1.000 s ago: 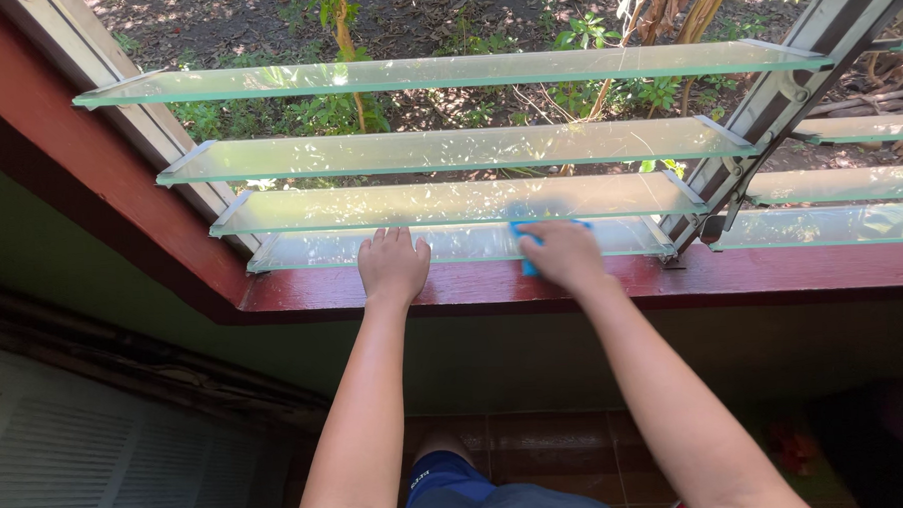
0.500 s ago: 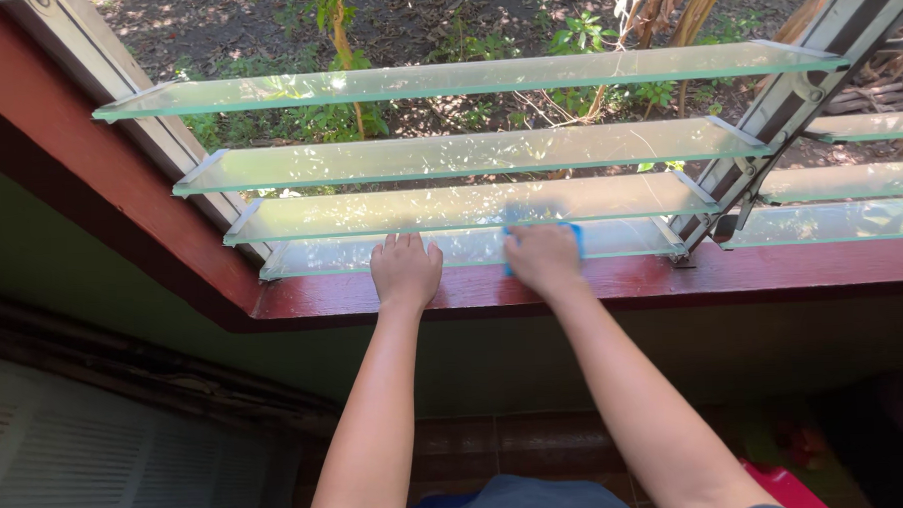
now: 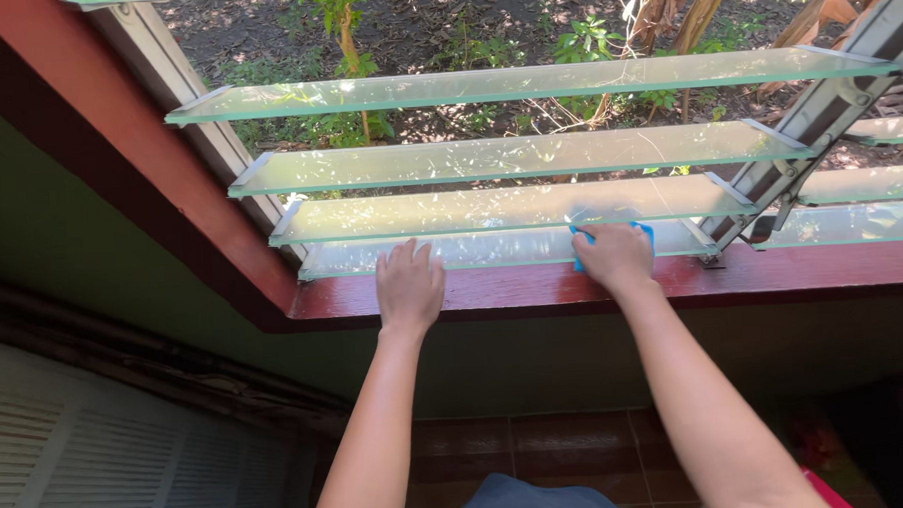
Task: The person wipes the horizontal glass slats of a window using a blue cloth. They systematically clean each slat from left to right, moving from the bottom slat upwards.
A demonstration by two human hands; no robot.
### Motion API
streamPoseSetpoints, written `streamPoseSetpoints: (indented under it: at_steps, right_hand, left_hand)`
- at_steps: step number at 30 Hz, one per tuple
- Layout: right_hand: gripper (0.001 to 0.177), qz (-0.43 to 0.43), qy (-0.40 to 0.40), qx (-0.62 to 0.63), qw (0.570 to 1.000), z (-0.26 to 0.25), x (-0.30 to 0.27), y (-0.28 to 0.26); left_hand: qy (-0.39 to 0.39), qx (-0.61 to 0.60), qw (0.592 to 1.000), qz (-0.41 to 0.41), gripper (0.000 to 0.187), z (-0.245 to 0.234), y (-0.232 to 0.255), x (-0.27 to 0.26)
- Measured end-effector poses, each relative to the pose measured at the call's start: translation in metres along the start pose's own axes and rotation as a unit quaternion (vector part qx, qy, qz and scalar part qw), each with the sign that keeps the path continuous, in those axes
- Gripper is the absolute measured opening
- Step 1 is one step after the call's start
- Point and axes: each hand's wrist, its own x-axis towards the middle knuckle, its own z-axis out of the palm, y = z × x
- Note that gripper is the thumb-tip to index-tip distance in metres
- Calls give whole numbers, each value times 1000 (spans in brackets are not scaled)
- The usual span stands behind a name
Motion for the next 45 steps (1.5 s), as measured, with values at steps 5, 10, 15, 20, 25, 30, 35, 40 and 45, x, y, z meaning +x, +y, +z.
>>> streamPoseSetpoints:
  at_steps: [5,10,15,20,25,30,35,40,45]
  right_hand:
    - [43,-40,-15,0,999,33,-6,-74]
    - [41,-168,67,86,980,44,-30,-143]
    - [41,-145,18,100,984,26,-25,-109]
    - [47,-20,8,18,1000,18,-10,-50]
    - [45,34,19,-34,999,30,-6,-73]
    - [44,-64,-3,49,997,49,-26,-148]
    - [39,-216,38,155,963,49,-33,-158]
    - [40,-94,-26,149,984,35,-22,-89]
    - [42,8,57,11,998,31,-8,-53]
  left_hand:
    - [27,-9,999,32,47,-6,-14,-13]
    - [25,-37,999,28,45,-9,-16,-13]
    - [24,-35,999,31,45,-9,-17,-16]
    - [25,-37,998,36,46,-8,-21,-14]
    - [17,-52,998,40,46,-9,-23,-12]
    - [3,-66,997,39,45,-8,-28,-8]
    - [-7,-71,996,53,43,-9,-36,-5]
    - [-26,-114,991,61,39,-20,-43,-3]
    - [32,-48,997,44,43,-35,-53,-23]
